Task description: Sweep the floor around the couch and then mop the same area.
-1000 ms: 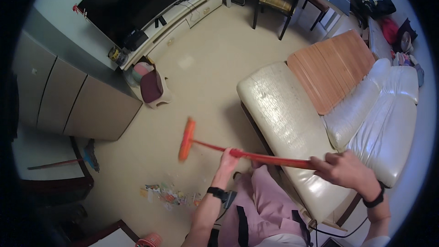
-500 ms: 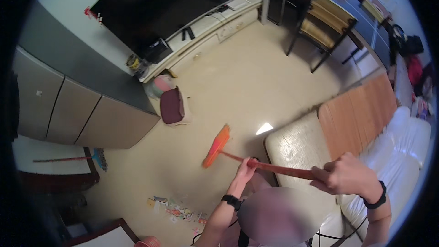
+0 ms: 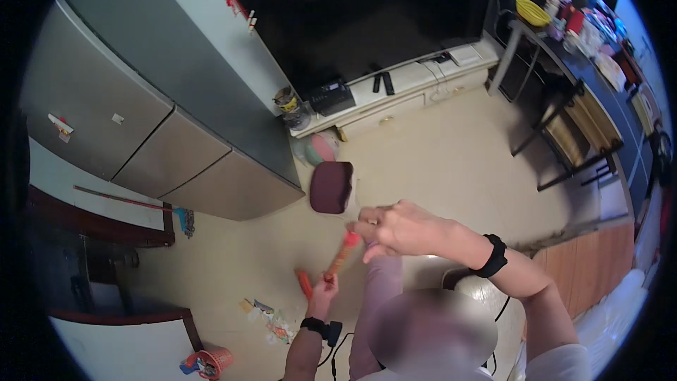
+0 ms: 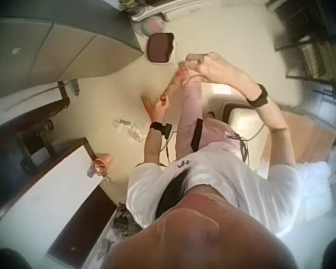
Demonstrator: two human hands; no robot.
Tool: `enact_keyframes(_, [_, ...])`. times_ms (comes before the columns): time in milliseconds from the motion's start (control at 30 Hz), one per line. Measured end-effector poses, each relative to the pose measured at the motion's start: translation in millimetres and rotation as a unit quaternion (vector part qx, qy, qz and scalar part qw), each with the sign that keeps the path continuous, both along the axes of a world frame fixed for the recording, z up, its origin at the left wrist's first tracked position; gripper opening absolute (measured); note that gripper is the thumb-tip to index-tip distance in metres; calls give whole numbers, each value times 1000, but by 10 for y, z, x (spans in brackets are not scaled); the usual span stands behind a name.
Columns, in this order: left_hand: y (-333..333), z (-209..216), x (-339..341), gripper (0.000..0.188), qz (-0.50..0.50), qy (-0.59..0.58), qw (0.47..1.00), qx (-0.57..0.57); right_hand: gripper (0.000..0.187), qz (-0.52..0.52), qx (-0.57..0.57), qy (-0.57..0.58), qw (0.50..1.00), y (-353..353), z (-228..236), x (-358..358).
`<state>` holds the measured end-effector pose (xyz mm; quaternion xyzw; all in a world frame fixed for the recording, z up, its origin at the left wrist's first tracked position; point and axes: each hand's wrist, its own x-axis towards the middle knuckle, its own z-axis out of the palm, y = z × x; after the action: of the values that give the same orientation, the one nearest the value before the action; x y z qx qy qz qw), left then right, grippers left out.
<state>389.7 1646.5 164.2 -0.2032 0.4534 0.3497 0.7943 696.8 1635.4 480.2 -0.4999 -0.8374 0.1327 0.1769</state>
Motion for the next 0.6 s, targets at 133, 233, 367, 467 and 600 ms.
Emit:
enact_keyframes(133, [1010, -388, -244, 8, 157, -114, 978, 71, 44, -62, 22, 2, 998, 766, -127, 54])
enact_keyframes(233, [1707, -288, 433, 14, 206, -163, 962, 77, 41, -160, -125, -41, 978, 978, -707, 530])
enact_keyframes(367, [2841, -1246, 430, 16, 307, -191, 931, 45, 39, -158, -218, -80, 960, 1036, -1344, 668])
enact_keyframes(467, [3539, -1770, 348, 17, 339, -169, 925, 27, 42, -183, -321, -102, 924, 852, -1832, 753])
enact_keyframes(600, [4212, -1938, 1091, 19, 318, -178, 931, 4, 38, -280, -461, -121, 833, 215, -2204, 951])
